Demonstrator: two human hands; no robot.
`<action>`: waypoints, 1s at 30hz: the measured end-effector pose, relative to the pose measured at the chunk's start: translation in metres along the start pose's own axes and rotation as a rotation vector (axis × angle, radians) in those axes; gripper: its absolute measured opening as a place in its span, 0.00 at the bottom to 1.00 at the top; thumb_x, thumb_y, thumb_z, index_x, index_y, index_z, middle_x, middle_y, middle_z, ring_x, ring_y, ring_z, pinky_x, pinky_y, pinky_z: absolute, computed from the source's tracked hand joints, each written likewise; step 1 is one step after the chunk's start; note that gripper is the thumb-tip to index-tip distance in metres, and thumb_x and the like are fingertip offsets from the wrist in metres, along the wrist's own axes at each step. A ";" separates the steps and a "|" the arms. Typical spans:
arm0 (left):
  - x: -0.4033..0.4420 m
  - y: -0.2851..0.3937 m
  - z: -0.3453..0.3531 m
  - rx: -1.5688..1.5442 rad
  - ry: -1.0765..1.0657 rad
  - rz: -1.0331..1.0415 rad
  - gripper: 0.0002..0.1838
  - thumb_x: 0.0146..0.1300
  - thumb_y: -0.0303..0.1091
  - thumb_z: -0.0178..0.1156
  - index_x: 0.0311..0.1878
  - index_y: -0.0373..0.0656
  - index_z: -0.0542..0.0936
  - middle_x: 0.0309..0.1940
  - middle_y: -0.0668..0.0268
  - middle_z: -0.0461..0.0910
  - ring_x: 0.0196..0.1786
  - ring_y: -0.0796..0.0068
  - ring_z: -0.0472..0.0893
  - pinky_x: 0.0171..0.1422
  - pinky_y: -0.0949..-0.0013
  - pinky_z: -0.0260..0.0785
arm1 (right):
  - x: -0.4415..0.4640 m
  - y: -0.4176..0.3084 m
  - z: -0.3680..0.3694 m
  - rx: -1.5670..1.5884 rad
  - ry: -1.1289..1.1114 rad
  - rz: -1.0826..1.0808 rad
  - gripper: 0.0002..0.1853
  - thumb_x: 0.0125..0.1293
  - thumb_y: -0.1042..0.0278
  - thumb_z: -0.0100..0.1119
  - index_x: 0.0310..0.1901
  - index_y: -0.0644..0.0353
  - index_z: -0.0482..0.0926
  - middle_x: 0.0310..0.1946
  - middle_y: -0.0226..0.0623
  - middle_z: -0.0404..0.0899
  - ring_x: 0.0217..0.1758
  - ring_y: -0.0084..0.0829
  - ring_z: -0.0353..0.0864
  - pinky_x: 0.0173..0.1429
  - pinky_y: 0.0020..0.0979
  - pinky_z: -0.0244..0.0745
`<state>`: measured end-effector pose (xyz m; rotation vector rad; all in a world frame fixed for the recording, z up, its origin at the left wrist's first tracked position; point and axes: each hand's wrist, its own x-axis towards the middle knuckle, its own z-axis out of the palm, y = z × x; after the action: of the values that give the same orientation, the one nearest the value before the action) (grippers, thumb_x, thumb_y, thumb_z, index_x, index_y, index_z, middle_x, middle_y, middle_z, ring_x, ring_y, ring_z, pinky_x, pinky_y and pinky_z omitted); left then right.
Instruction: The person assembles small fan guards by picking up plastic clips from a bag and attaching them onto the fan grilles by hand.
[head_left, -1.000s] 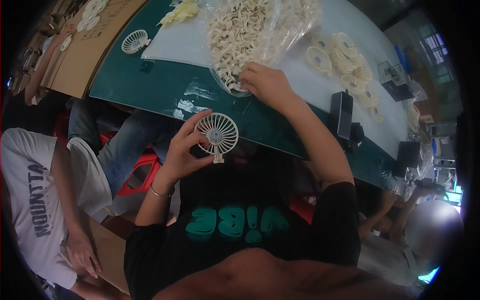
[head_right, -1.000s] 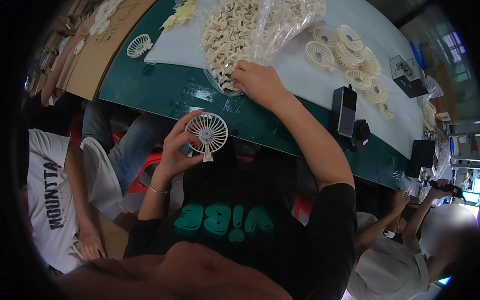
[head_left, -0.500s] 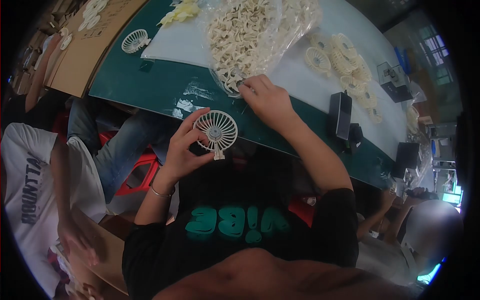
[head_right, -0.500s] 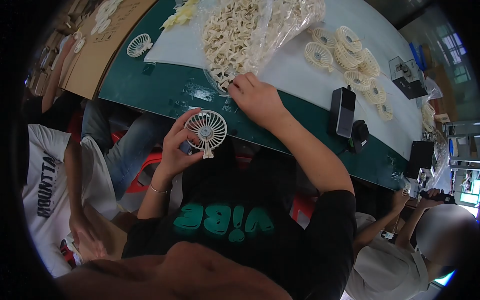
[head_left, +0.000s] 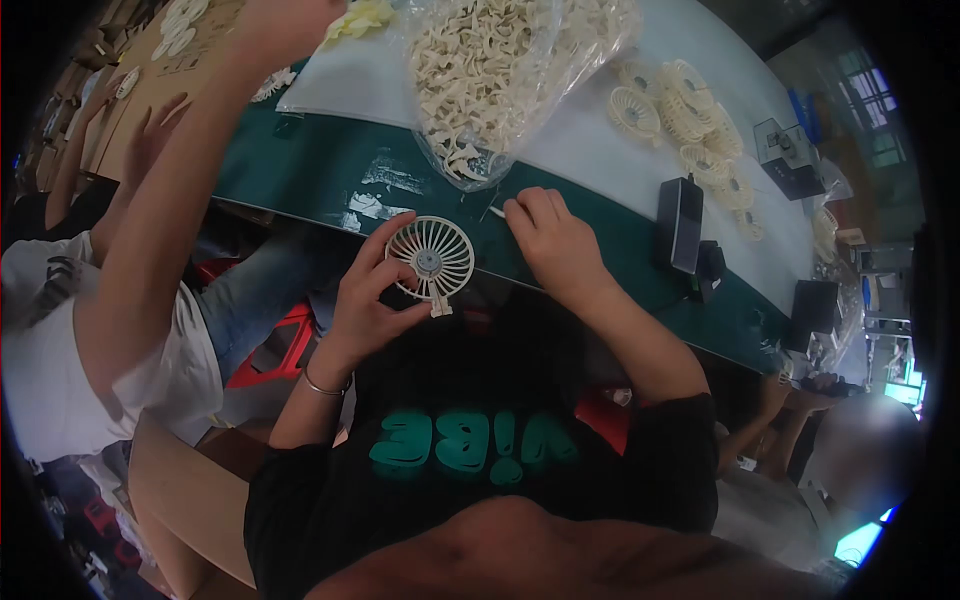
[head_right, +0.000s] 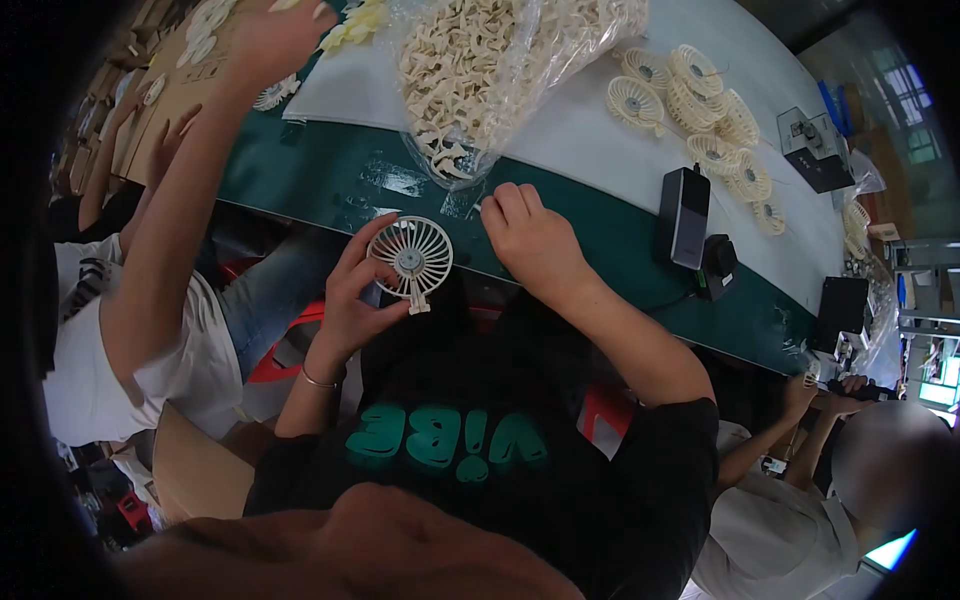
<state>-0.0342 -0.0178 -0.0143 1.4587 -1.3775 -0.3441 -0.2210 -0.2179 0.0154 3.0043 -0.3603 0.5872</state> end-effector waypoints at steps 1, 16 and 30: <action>-0.001 0.000 0.000 0.014 0.004 0.001 0.17 0.43 0.21 0.78 0.31 0.40 0.77 0.75 0.49 0.70 0.69 0.53 0.80 0.67 0.61 0.75 | -0.002 0.000 0.003 -0.070 -0.017 0.030 0.18 0.57 0.75 0.65 0.51 0.59 0.82 0.47 0.33 0.76 0.50 0.33 0.82 0.39 0.32 0.82; 0.005 -0.010 0.007 -0.009 0.011 0.026 0.17 0.43 0.22 0.78 0.31 0.41 0.77 0.75 0.49 0.70 0.70 0.53 0.79 0.69 0.60 0.74 | -0.001 0.042 -0.004 0.637 -0.211 0.209 0.14 0.67 0.74 0.69 0.54 0.58 0.86 0.45 0.34 0.82 0.42 0.37 0.85 0.46 0.35 0.80; 0.014 -0.008 0.010 -0.013 0.006 0.124 0.19 0.43 0.23 0.80 0.30 0.40 0.76 0.74 0.45 0.70 0.70 0.47 0.78 0.71 0.57 0.74 | 0.009 -0.005 -0.038 1.131 -0.180 0.145 0.06 0.62 0.76 0.73 0.41 0.60 0.89 0.37 0.32 0.84 0.42 0.31 0.85 0.48 0.30 0.79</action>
<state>-0.0337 -0.0366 -0.0187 1.3554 -1.4504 -0.2690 -0.2256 -0.2108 0.0539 4.1617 -0.3246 0.6996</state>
